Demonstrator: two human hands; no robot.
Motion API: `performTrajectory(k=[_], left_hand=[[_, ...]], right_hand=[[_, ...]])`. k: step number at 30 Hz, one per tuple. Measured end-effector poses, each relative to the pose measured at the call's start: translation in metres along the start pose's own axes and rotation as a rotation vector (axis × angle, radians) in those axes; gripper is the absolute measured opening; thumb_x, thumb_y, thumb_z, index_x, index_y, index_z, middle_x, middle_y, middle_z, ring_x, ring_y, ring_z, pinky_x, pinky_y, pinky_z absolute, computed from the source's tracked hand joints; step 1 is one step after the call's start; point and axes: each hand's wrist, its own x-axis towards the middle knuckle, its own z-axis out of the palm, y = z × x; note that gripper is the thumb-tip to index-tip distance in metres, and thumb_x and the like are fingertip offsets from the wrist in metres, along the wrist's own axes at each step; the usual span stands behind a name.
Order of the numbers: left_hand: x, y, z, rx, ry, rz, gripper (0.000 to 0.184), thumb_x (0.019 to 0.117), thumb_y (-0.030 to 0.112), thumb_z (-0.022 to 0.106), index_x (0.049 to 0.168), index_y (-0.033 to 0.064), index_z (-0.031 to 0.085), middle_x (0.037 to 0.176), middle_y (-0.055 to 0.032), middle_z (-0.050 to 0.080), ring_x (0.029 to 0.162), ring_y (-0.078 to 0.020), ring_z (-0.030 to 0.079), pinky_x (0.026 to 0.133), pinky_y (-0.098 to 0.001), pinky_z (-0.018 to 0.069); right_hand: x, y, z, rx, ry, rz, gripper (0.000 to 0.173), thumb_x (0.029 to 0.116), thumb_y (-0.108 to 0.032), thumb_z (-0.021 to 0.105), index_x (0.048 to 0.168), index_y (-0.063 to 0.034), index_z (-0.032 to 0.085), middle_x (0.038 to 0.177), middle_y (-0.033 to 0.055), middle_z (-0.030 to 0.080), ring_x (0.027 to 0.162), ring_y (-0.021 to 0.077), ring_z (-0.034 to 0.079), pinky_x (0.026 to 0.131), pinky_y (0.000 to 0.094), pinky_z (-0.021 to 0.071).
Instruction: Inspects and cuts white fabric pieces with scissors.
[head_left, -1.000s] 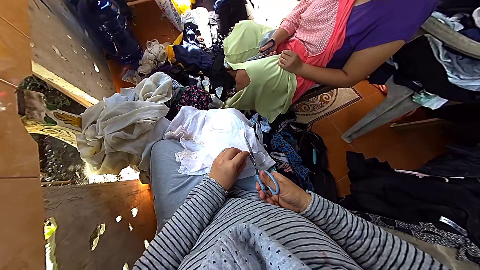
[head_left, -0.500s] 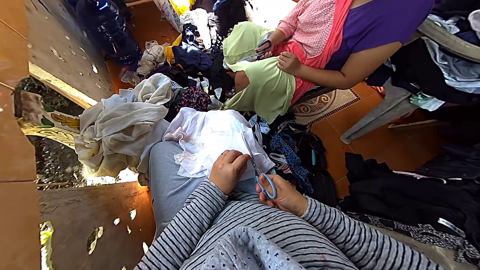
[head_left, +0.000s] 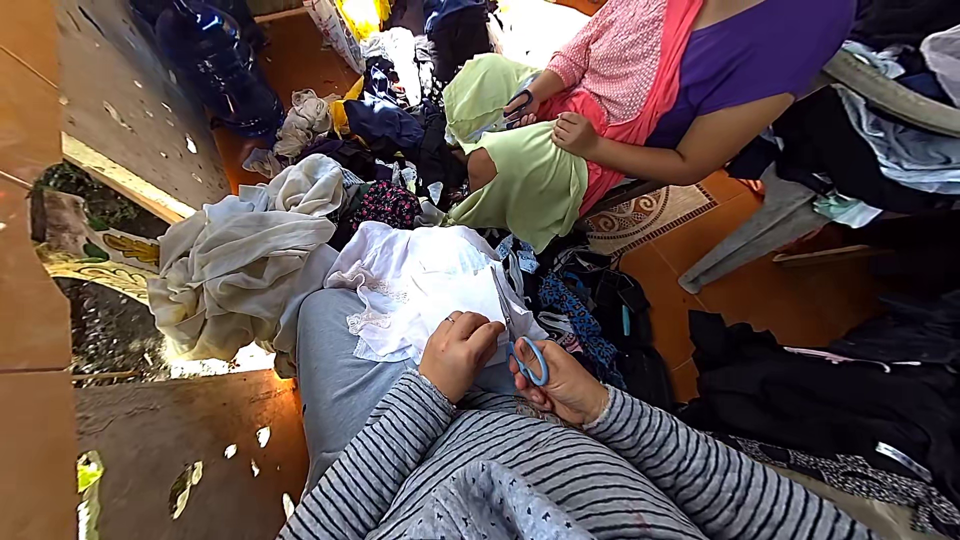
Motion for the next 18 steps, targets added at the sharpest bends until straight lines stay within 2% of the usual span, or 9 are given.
performTrajectory(k=[9, 14, 18], left_hand=[[-0.002, 0.001, 0.001, 0.005, -0.011, 0.013, 0.012, 0.0936, 0.011, 0.066, 0.098, 0.0088, 0.077, 0.088, -0.0083, 0.072, 0.084, -0.0202, 0.069, 0.077, -0.0268, 0.0562], [-0.004, 0.002, -0.001, 0.006, -0.015, 0.011, 0.012, 0.0933, 0.01, 0.066, 0.097, 0.0087, 0.077, 0.087, -0.0082, 0.071, 0.083, -0.0201, 0.068, 0.077, -0.0265, 0.0558], [-0.005, 0.002, -0.001, 0.005, -0.026, 0.012, 0.012, 0.0929, 0.01, 0.066, 0.097, 0.0083, 0.077, 0.087, -0.0083, 0.071, 0.083, -0.0203, 0.068, 0.077, -0.0266, 0.0558]], right_hand=[[0.009, -0.004, -0.004, -0.006, -0.002, -0.019, 0.03, 0.1098, -0.026, 0.044, 0.088, -0.0083, 0.057, 0.061, -0.0018, 0.061, 0.041, 0.0016, 0.049, 0.04, 0.0145, 0.0417], [0.013, -0.005, -0.004, -0.014, 0.015, -0.031, 0.028, 0.1092, -0.022, 0.046, 0.088, -0.008, 0.057, 0.06, -0.002, 0.06, 0.04, 0.0013, 0.048, 0.039, 0.014, 0.0401], [0.016, -0.009, -0.005, -0.007, -0.004, -0.026, 0.03, 0.1099, -0.026, 0.044, 0.089, -0.0081, 0.058, 0.062, -0.0021, 0.061, 0.041, 0.0015, 0.049, 0.039, 0.0142, 0.0407]])
